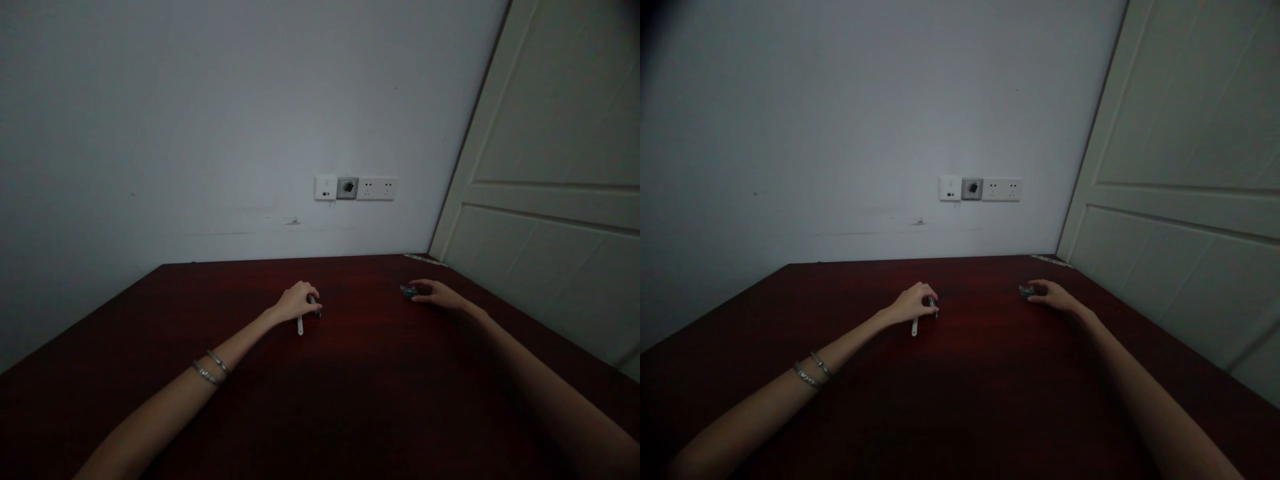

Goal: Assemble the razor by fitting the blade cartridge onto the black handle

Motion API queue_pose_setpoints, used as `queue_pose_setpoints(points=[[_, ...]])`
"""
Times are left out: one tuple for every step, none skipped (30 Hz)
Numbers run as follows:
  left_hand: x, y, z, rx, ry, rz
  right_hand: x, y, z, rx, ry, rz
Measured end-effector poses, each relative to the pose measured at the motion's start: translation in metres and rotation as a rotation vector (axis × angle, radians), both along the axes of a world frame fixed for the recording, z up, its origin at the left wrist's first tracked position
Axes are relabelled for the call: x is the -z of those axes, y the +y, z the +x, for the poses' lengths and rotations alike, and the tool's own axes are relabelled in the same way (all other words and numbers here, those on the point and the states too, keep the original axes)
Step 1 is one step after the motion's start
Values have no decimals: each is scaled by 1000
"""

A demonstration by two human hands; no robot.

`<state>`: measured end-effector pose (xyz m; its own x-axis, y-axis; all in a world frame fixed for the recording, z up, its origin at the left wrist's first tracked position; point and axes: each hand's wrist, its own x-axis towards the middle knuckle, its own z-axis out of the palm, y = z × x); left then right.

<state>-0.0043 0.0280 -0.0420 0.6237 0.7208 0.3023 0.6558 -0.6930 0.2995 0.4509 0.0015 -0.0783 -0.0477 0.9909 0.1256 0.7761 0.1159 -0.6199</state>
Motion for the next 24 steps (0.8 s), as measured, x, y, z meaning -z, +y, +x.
queue_pose_setpoints(points=[[0, -3, 2, 17, 37, 23, 0, 2, -7, 8, -7, 28], [-1, -6, 3, 34, 67, 42, -1, 4, -16, 6, -16, 57], [-1, -7, 5, 52, 92, 55, -2, 7, -27, -2, -24, 83], [-1, -8, 6, 67, 112, 63, -2, 10, -39, -22, -29, 105], [-1, -9, 6, 80, 124, 68, -3, 14, -51, -47, -29, 123], [-1, -9, 7, 94, 132, 70, -4, 18, -65, -76, -25, 139], [0, -9, 7, 108, 137, 72, -5, 22, -79, -111, -21, 150], [0, -9, 6, 121, 141, 73, -6, 25, -93, -149, -17, 159], [1, -10, 6, 133, 147, 77, -7, 28, -107, -186, -14, 167], [1, -10, 5, 145, 155, 83, -9, 30, -120, -223, -10, 175], [2, -11, 4, 156, 164, 91, -10, 31, -134, -259, -7, 183], [2, -12, 3, 166, 175, 99, -11, 32, -146, -288, -6, 194], [3, -13, 2, 174, 187, 105, -13, 32, -157, -311, -10, 203], [3, -14, 1, 181, 197, 110, -14, 33, -167, -328, -16, 208], [4, -14, 0, 185, 207, 113, -14, 33, -176, -341, -24, 209], [4, -15, -1, 187, 214, 115, -15, 33, -184, -351, -33, 207], [5, -15, -1, 187, 220, 117, -15, 34, -190, -361, -41, 202], [5, -15, -2, 189, 223, 119, -14, 35, -196, -371, -47, 198], [5, -15, -2, 192, 225, 124, -13, 37, -200, -379, -52, 198], [5, -15, -2, 195, 224, 130, -12, 38, -204, -388, -54, 203], [5, -15, -2, 201, 223, 136, -10, 40, -207, -395, -55, 211], [4, -15, -3, 208, 222, 140, -9, 42, -210, -399, -56, 221], [4, -15, -3, 213, 223, 143, -7, 43, -212, -404, -59, 229], [4, -15, -3, 219, 224, 144, -6, 44, -213, -408, -64, 235]])
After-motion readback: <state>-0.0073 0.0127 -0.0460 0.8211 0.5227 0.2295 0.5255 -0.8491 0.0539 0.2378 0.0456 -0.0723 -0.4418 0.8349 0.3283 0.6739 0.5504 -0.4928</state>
